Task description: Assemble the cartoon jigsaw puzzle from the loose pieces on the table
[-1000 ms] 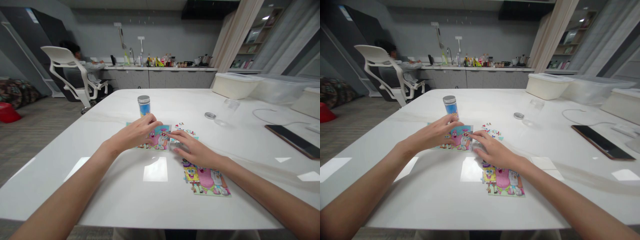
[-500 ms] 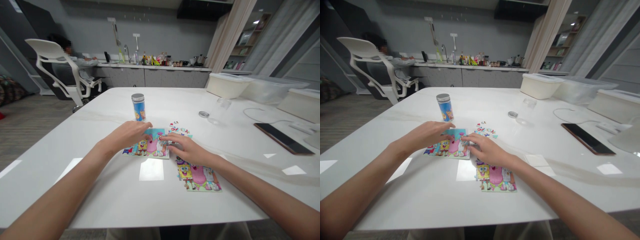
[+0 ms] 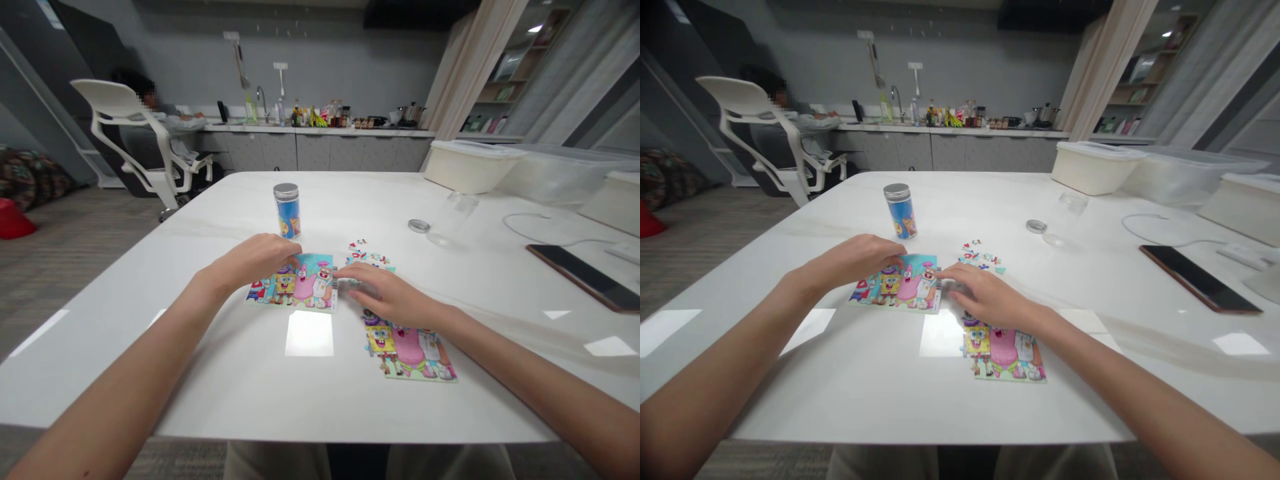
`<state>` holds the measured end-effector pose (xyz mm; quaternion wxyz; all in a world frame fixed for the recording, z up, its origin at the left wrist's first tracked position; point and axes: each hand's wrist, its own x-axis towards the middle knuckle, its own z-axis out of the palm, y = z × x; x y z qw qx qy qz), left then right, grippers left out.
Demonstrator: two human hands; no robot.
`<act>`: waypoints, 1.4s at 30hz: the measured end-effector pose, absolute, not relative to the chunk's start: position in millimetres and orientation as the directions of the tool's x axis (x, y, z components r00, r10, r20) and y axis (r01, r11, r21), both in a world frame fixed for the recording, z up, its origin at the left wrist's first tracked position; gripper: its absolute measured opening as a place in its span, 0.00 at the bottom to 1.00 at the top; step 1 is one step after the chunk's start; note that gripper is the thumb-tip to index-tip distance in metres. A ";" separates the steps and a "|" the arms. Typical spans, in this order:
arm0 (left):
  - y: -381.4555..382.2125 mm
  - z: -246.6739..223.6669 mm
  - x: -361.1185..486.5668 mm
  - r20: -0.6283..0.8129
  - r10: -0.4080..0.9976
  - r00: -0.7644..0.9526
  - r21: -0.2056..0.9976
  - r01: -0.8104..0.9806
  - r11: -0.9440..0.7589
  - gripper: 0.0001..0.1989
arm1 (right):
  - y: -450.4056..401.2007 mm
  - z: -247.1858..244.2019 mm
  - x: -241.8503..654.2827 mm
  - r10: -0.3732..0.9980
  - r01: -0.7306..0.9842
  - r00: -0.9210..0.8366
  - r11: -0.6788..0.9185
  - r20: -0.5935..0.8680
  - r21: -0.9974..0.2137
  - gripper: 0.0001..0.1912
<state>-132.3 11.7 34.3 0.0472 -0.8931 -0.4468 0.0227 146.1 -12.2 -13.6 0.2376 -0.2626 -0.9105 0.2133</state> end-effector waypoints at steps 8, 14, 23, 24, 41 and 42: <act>7.2 37.2 -128.7 -0.049 0.808 0.587 -0.182 0.790 -0.585 0.10 | -8.1 -13.7 150.1 0.597 0.405 -0.711 0.779 0.371 -0.479 0.15; 8.0 37.1 -131.0 -0.046 0.788 0.613 -0.190 0.769 -0.610 0.10 | 5.0 -16.2 160.8 0.765 0.630 -0.523 0.645 0.377 -0.434 0.12; 26.2 21.1 -149.7 -0.046 0.814 0.579 -0.104 0.808 -0.580 0.10 | 24.8 -7.6 191.4 0.872 0.811 -0.387 0.477 0.300 -0.340 0.13; 27.8 19.0 -151.4 -0.048 0.815 0.577 -0.081 0.811 -0.579 0.10 | 25.4 -6.9 192.8 0.882 0.828 -0.367 0.454 0.295 -0.330 0.14; 12.5 25.0 -126.2 0.242 0.709 0.663 -0.144 0.747 -0.649 0.18 | 15.5 3.8 193.5 0.892 0.909 -0.371 0.406 0.256 -0.095 0.12; 8.2 26.6 -118.8 0.270 0.663 0.698 -0.162 0.712 -0.683 0.18 | 15.3 3.4 193.1 0.890 0.910 -0.376 0.407 0.259 -0.074 0.12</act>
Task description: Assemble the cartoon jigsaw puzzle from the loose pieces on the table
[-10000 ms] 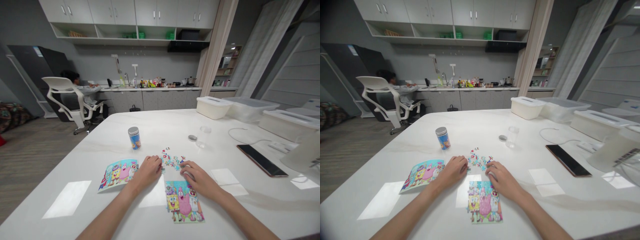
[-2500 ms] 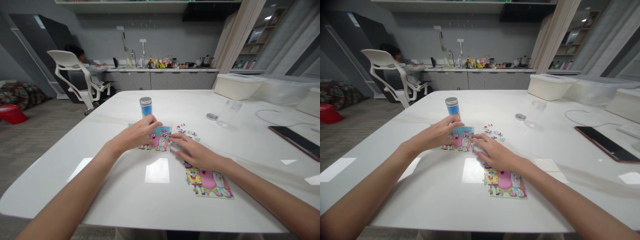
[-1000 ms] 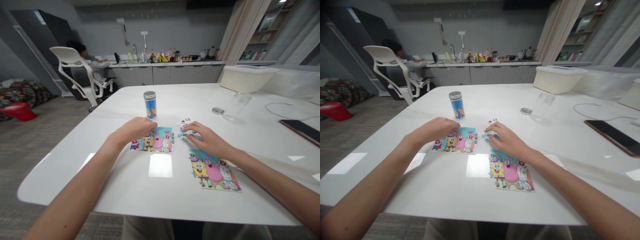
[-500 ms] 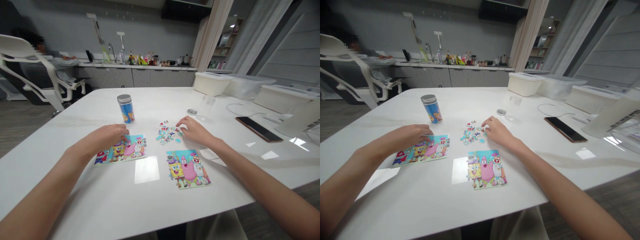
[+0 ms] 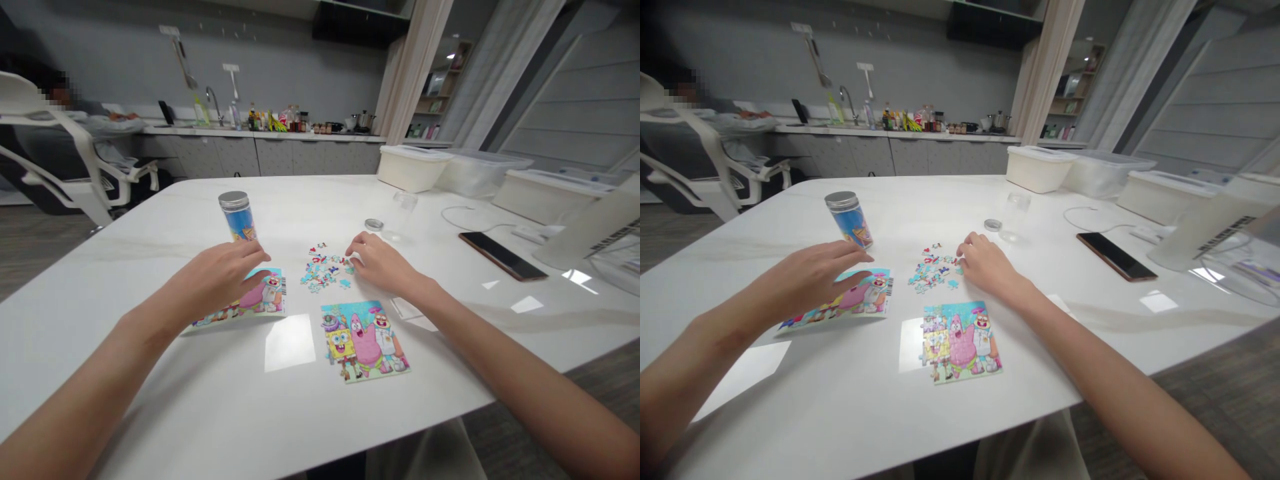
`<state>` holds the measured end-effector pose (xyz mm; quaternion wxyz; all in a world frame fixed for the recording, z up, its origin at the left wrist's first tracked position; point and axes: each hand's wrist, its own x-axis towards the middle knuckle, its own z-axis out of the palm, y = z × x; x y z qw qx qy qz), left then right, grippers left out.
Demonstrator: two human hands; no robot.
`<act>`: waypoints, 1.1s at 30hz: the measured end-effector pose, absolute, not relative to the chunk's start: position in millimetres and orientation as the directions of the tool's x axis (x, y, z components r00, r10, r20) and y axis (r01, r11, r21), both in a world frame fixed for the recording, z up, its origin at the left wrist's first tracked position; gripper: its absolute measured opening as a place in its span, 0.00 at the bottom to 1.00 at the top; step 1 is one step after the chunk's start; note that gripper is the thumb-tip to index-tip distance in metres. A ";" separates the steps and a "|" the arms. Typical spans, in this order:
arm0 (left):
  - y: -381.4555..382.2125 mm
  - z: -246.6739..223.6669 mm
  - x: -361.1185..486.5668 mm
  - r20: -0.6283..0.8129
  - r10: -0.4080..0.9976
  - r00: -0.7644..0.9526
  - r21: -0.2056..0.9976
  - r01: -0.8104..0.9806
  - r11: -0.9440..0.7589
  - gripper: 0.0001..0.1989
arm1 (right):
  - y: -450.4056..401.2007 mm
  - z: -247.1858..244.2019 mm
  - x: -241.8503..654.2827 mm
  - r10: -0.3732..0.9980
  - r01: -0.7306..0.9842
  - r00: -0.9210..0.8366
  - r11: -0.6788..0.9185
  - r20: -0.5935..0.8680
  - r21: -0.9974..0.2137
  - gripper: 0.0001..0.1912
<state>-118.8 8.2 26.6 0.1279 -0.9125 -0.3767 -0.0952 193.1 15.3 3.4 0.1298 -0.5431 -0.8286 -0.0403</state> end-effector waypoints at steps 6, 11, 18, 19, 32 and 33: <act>-15.9 14.0 -77.2 0.262 0.560 0.786 -0.208 0.612 -0.763 0.17 | 16.4 3.4 196.3 0.922 0.955 -0.296 0.294 0.250 0.049 0.14; -20.8 -0.8 -69.5 0.124 0.545 0.829 -0.222 0.559 -0.799 0.22 | 18.0 -0.1 196.3 0.892 0.922 -0.367 0.387 0.263 -0.027 0.13; -15.4 -2.7 -76.3 0.170 0.579 0.798 -0.135 0.601 -0.788 0.19 | 13.3 -2.4 185.3 0.806 0.831 -0.527 0.555 0.270 -0.036 0.12; -15.4 -3.1 -76.3 0.177 0.580 0.795 -0.139 0.604 -0.785 0.19 | 12.8 -2.5 183.9 0.777 0.799 -0.566 0.599 0.276 -0.049 0.13; -15.2 -1.2 -73.1 0.164 0.581 0.797 -0.149 0.603 -0.784 0.22 | 5.4 -3.9 170.0 0.685 0.681 -0.687 0.723 0.242 -0.113 0.12; -14.5 -1.7 -74.0 0.172 0.586 0.792 -0.154 0.609 -0.778 0.22 | 5.3 -2.9 170.3 0.694 0.689 -0.678 0.715 0.243 -0.117 0.12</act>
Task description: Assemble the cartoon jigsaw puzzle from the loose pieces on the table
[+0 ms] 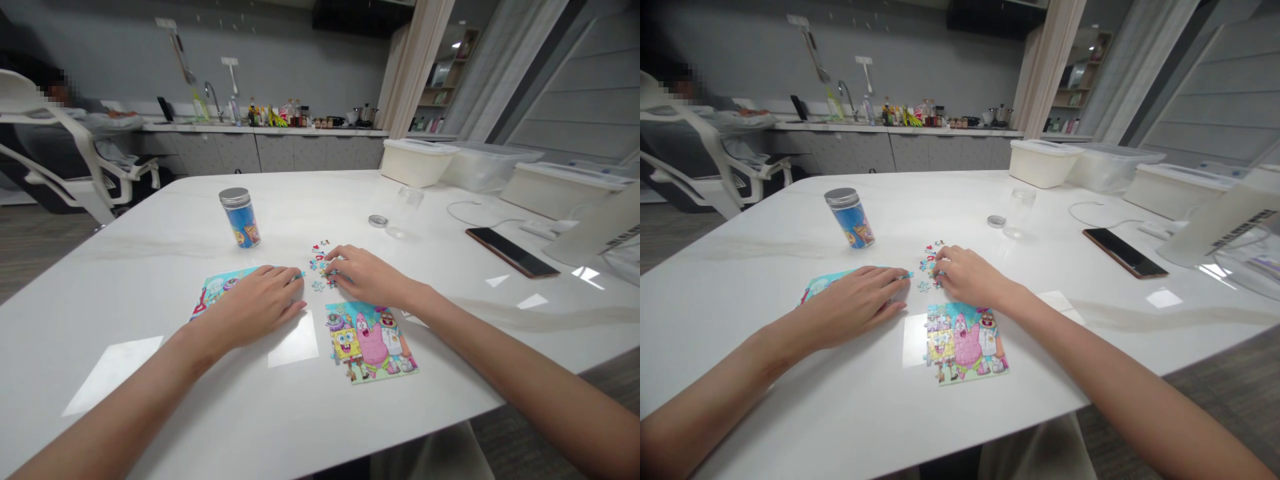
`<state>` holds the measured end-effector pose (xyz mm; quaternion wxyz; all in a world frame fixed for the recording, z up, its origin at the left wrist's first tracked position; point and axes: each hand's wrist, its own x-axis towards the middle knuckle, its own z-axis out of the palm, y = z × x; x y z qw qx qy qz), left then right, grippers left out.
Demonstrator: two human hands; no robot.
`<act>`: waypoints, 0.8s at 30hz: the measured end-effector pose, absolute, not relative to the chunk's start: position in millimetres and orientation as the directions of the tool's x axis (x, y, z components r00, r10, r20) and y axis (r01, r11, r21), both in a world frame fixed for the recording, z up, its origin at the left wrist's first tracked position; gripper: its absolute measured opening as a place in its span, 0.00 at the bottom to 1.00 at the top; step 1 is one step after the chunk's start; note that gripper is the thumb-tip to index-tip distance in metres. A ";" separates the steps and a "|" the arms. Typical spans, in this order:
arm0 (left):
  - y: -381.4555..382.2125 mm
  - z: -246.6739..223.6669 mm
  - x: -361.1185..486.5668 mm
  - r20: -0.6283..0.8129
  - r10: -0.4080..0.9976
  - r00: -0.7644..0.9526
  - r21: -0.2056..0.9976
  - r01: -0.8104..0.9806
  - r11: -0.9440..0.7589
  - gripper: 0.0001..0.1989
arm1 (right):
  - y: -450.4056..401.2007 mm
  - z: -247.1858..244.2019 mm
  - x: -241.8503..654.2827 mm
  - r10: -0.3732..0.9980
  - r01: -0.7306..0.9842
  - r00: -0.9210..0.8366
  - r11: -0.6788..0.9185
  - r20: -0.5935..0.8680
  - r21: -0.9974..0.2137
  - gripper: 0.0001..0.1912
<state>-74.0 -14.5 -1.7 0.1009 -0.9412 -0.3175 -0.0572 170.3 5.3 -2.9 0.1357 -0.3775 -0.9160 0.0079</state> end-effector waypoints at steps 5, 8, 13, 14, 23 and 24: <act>-12.4 -4.2 -79.1 0.147 0.614 0.775 -0.147 0.632 -0.761 0.20 | 6.4 -4.5 170.6 0.699 0.694 -0.675 0.710 0.234 -0.118 0.12; -11.0 -4.4 -81.4 0.122 0.612 0.781 -0.102 0.624 -0.775 0.19 | 7.8 -6.9 172.2 0.728 0.727 -0.645 0.678 0.232 -0.108 0.10; -8.5 -3.2 -81.2 0.150 0.657 0.738 -0.058 0.670 -0.740 0.15 | 10.1 -8.6 174.7 0.768 0.776 -0.593 0.625 0.243 -0.082 0.09; -8.2 -3.0 -80.6 0.157 0.677 0.719 -0.065 0.692 -0.719 0.14 | 10.4 -8.9 174.7 0.771 0.781 -0.588 0.620 0.246 -0.077 0.09; -8.4 -6.5 -78.3 0.241 0.679 0.694 -0.076 0.711 -0.699 0.12 | 14.1 -3.5 185.4 0.850 0.875 -0.463 0.484 0.252 -0.026 0.12; -8.6 -7.0 -78.2 0.244 0.664 0.707 -0.076 0.696 -0.714 0.13 | 14.5 -2.2 187.1 0.864 0.888 -0.440 0.459 0.244 -0.023 0.13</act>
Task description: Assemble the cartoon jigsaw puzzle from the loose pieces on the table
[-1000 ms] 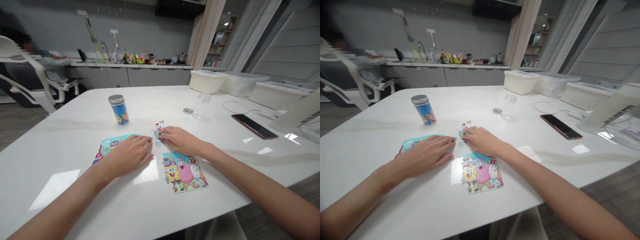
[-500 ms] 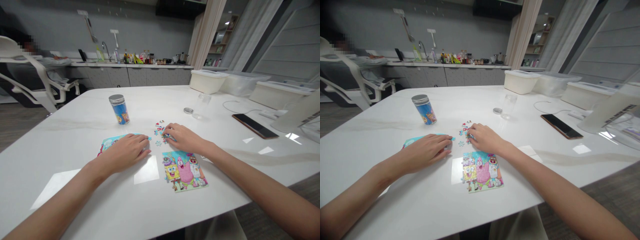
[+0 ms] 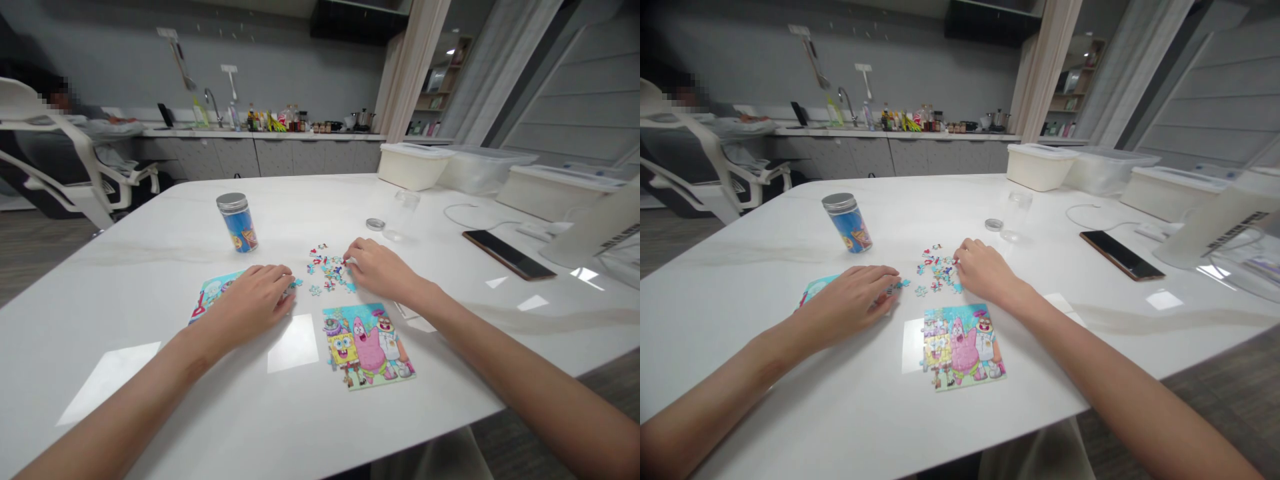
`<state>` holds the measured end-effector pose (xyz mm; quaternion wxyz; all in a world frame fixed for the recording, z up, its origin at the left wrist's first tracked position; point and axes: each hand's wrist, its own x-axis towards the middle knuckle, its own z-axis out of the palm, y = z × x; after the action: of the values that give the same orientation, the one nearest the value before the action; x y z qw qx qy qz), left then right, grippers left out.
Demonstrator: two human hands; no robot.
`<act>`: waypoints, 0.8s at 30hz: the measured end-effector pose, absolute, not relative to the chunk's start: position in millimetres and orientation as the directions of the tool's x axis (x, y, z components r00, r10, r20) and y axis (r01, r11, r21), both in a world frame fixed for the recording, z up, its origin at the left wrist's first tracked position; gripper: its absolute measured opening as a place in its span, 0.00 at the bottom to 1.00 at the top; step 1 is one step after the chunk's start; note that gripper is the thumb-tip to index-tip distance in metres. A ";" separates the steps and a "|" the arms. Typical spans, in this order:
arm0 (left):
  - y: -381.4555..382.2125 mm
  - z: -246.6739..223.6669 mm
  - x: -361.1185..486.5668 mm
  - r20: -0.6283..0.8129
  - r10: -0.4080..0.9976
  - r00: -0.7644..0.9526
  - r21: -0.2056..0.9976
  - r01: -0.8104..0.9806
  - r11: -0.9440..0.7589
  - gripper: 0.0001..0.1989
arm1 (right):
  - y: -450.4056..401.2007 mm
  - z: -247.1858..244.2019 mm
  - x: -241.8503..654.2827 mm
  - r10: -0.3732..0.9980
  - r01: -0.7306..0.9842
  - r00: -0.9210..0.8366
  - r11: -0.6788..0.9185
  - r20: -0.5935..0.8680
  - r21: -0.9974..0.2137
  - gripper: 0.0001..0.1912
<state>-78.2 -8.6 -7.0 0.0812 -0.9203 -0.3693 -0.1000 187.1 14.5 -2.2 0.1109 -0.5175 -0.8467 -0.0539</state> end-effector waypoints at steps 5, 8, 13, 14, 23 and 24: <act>-10.2 -6.6 -76.8 0.213 0.634 0.743 -0.082 0.660 -0.747 0.12 | 13.7 1.5 189.3 0.901 0.916 -0.393 0.401 0.185 -0.009 0.15; -10.1 -6.6 -77.2 0.203 0.630 0.749 -0.074 0.654 -0.753 0.12 | 12.7 -0.5 189.9 0.919 0.933 -0.359 0.360 0.164 0.030 0.14; -8.8 -9.1 -79.1 0.213 0.637 0.741 -0.062 0.661 -0.748 0.12 | 22.1 -10.9 195.3 0.924 0.938 -0.334 0.345 0.187 -0.029 0.15; -8.8 -9.3 -78.8 0.216 0.636 0.741 -0.063 0.661 -0.748 0.12 | 26.2 -13.6 195.7 0.921 0.933 -0.334 0.353 0.201 -0.066 0.16; -9.5 -6.8 -75.0 0.227 0.620 0.751 -0.037 0.643 -0.765 0.10 | 63.6 -27.9 182.1 0.811 0.764 -0.555 0.584 0.183 -0.273 0.19; -9.2 -6.8 -75.3 0.225 0.621 0.751 -0.039 0.644 -0.764 0.10 | 64.1 -28.1 181.6 0.804 0.758 -0.564 0.594 0.187 -0.268 0.18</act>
<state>-75.3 -9.2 -6.8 0.0570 -0.9338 -0.3388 -0.0997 181.6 64.1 -28.1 0.1456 -0.4435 -0.8808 0.0788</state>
